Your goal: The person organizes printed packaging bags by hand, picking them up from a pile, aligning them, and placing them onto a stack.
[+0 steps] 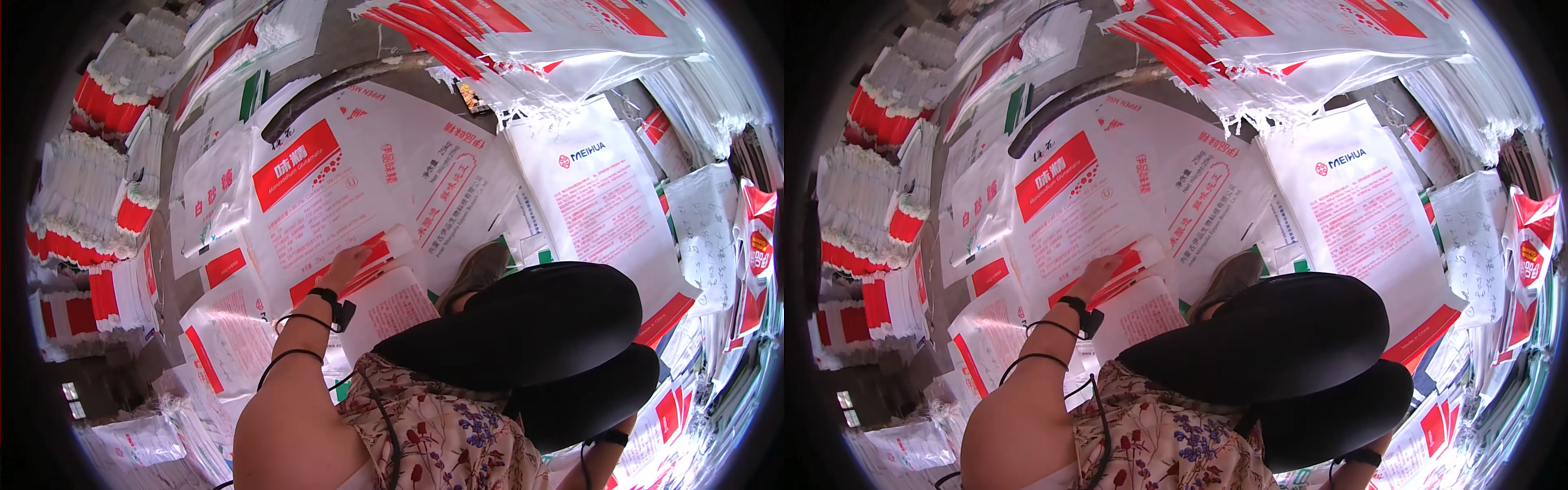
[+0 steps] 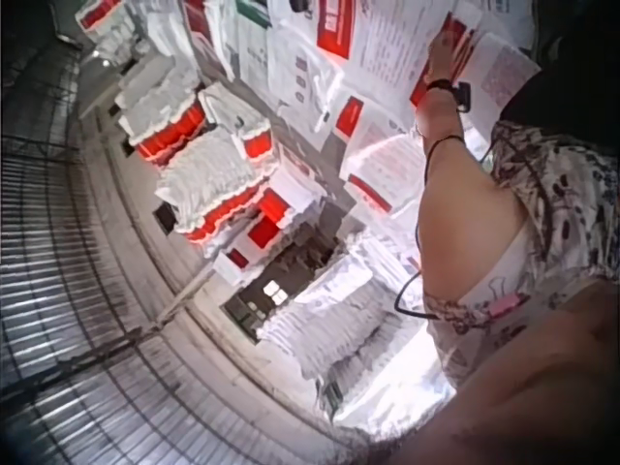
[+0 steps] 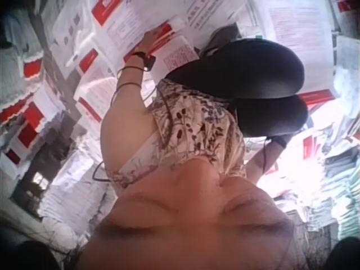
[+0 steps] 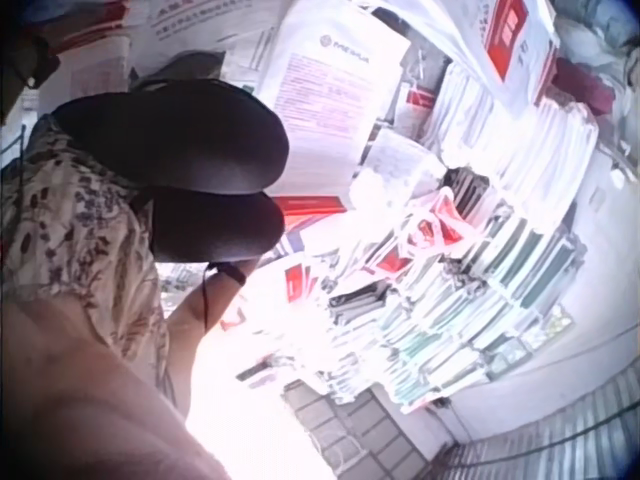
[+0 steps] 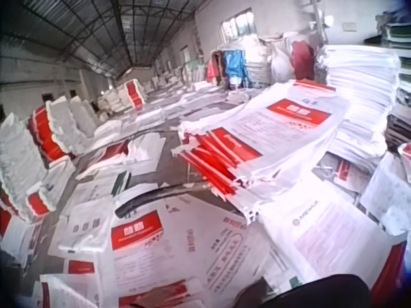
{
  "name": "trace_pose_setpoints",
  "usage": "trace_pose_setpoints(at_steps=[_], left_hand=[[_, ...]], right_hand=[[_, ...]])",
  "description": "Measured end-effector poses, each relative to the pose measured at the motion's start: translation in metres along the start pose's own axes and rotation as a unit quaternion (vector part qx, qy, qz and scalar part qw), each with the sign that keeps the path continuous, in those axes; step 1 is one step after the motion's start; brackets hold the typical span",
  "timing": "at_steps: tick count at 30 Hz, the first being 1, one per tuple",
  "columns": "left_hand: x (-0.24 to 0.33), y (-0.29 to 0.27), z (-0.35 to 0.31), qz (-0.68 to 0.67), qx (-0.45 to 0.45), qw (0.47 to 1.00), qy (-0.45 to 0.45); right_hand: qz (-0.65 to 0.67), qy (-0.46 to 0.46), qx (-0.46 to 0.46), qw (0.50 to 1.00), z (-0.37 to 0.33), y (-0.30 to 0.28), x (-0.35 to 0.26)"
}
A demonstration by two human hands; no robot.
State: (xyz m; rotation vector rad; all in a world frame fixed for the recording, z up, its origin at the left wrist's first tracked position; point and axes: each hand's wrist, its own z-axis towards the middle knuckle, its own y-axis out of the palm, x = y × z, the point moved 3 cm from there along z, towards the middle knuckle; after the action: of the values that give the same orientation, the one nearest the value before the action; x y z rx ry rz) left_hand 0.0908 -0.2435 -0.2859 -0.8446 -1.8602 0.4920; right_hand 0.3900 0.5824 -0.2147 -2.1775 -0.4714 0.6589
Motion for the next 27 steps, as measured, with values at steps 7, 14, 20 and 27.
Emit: trace_pose_setpoints(at_steps=[7,14,20,27], left_hand=[[-0.024,-0.043,0.007,0.132,0.126,0.982,-0.055],[0.235,-0.035,-0.016,0.181,0.068,0.918,0.346],[0.443,-0.032,-0.093,0.293,0.045,0.782,0.548],[0.573,-0.067,-0.156,0.137,0.260,0.663,0.689]], right_hand=[[0.033,-0.051,-0.005,0.998,0.015,0.020,-0.015],[0.035,-0.243,0.170,0.954,-0.009,-0.097,-0.134],[-0.023,-0.521,0.198,0.830,-0.170,-0.170,-0.410],[-0.108,-0.582,0.050,0.804,-0.196,-0.175,-0.490]])
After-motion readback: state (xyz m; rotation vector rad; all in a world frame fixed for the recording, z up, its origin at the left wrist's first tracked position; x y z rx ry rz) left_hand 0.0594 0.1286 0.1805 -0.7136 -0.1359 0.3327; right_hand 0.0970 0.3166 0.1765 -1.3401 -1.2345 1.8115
